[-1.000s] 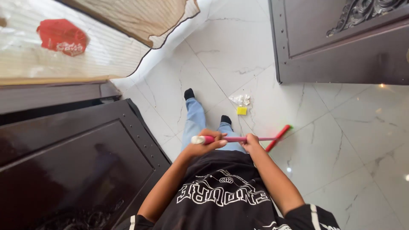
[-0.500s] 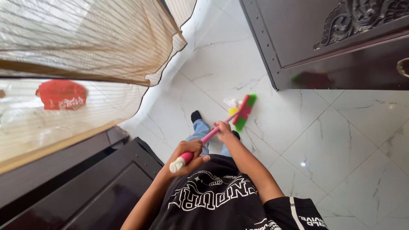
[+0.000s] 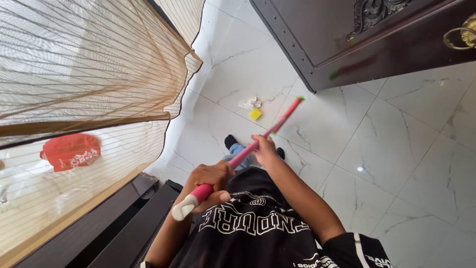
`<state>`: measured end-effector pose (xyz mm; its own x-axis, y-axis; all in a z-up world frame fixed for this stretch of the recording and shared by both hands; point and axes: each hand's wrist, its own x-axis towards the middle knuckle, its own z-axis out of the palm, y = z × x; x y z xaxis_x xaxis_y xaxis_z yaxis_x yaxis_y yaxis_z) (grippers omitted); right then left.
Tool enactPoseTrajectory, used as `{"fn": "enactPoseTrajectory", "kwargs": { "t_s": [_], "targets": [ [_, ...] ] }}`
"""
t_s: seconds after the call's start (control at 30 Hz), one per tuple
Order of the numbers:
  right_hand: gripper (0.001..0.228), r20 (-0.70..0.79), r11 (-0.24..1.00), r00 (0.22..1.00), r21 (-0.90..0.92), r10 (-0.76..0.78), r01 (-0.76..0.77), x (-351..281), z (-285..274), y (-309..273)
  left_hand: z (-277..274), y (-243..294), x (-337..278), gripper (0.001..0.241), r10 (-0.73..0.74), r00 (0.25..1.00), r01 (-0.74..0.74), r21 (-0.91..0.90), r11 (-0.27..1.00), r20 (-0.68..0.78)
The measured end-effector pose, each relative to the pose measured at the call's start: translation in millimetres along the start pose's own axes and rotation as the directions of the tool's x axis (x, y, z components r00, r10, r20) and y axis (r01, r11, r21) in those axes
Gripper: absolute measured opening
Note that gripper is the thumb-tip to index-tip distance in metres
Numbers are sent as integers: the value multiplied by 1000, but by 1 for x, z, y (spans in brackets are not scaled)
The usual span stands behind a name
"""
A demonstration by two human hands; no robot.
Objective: Sweeping the tiled floor of a courtyard or veranda using a broom.
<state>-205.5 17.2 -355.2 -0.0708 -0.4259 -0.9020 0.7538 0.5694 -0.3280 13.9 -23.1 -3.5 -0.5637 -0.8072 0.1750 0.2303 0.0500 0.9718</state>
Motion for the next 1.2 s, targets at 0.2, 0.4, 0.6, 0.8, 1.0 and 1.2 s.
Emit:
{"fn": "enactPoseTrajectory", "kwargs": {
  "t_s": [0.2,0.4,0.6,0.8,1.0,1.2],
  "targets": [
    [25,-153,953,988,295,-20,65,66,-87,-23,4,-79,24,39,-110,991,119,-119,986,76],
    [22,-158,970,976,215,148,-112,190,-120,-23,-2,-165,16,32,-459,846,451,-96,887,-273],
    [39,0,990,999,-134,52,-51,189,26,40,-53,-129,-45,36,-496,552,601,-92,794,-670],
    [34,343,972,937,-235,68,15,154,120,51,-50,-80,-73,40,-262,639,460,87,883,-723],
    [41,286,968,958,-245,15,58,40,157,40,-40,-3,-80,41,-120,793,207,79,975,-597],
    [35,155,996,984,14,-91,90,-51,94,28,-32,11,-92,41,-54,815,-32,-138,990,-577]
  ]
}}
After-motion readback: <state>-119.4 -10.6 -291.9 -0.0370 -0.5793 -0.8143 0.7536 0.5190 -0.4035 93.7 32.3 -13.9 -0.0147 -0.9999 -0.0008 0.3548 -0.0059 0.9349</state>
